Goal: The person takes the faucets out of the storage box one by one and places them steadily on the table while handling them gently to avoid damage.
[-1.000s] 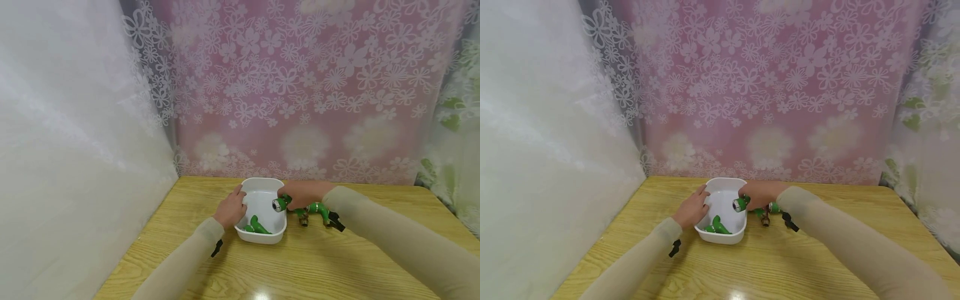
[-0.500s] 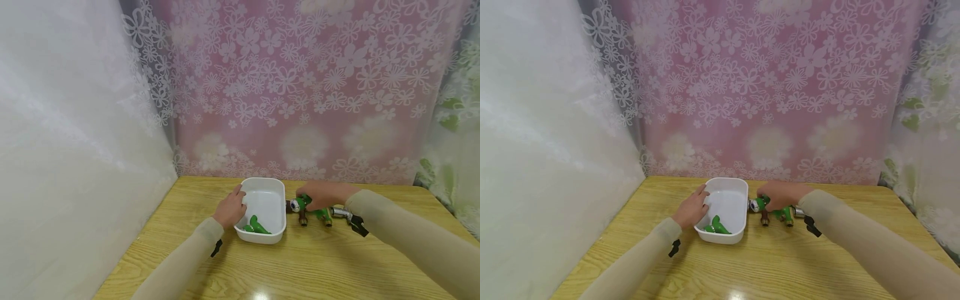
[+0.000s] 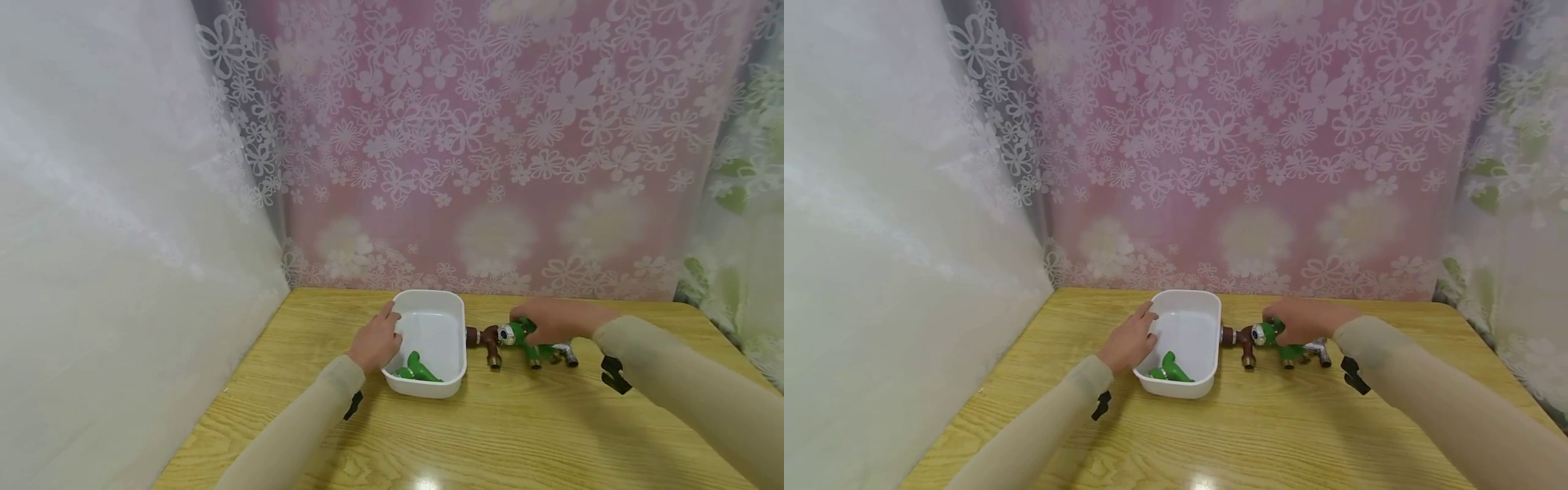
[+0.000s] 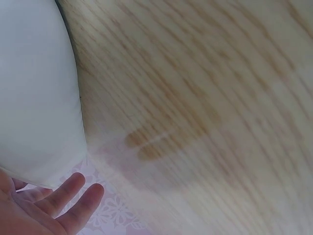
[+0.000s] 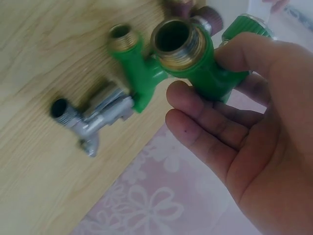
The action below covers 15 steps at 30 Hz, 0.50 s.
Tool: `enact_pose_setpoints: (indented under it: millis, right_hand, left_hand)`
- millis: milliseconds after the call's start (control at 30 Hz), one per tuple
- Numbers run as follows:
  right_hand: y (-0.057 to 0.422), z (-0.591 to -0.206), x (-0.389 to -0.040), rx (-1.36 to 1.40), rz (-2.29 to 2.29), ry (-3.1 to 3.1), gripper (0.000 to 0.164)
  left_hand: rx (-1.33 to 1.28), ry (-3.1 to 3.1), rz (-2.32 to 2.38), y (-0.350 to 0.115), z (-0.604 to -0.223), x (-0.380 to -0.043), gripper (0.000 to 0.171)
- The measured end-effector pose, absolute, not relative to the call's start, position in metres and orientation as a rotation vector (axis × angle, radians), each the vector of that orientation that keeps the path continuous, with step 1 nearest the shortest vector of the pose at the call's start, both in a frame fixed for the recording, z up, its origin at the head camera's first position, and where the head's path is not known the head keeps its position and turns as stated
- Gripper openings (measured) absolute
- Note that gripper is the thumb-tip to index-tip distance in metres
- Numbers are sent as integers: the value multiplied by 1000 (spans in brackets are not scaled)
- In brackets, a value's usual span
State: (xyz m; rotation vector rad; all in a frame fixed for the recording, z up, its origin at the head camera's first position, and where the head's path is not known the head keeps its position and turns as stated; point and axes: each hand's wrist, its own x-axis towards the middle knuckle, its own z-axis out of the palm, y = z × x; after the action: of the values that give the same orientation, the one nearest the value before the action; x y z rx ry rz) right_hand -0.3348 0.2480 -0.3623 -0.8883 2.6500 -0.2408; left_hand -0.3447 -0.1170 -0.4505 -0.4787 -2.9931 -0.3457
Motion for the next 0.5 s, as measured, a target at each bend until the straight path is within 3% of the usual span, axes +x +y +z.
enact_pose_setpoints:
  millis: [267, 500]
  right_hand:
    - [275, -370, -334, -868, -273, 2676, 31]
    - [301, -378, -337, -829, -288, 2711, 33]
  left_hand:
    - [-476, -2999, -336, -116, -451, -345, 45]
    - [-484, -2992, -336, -116, -450, -345, 44]
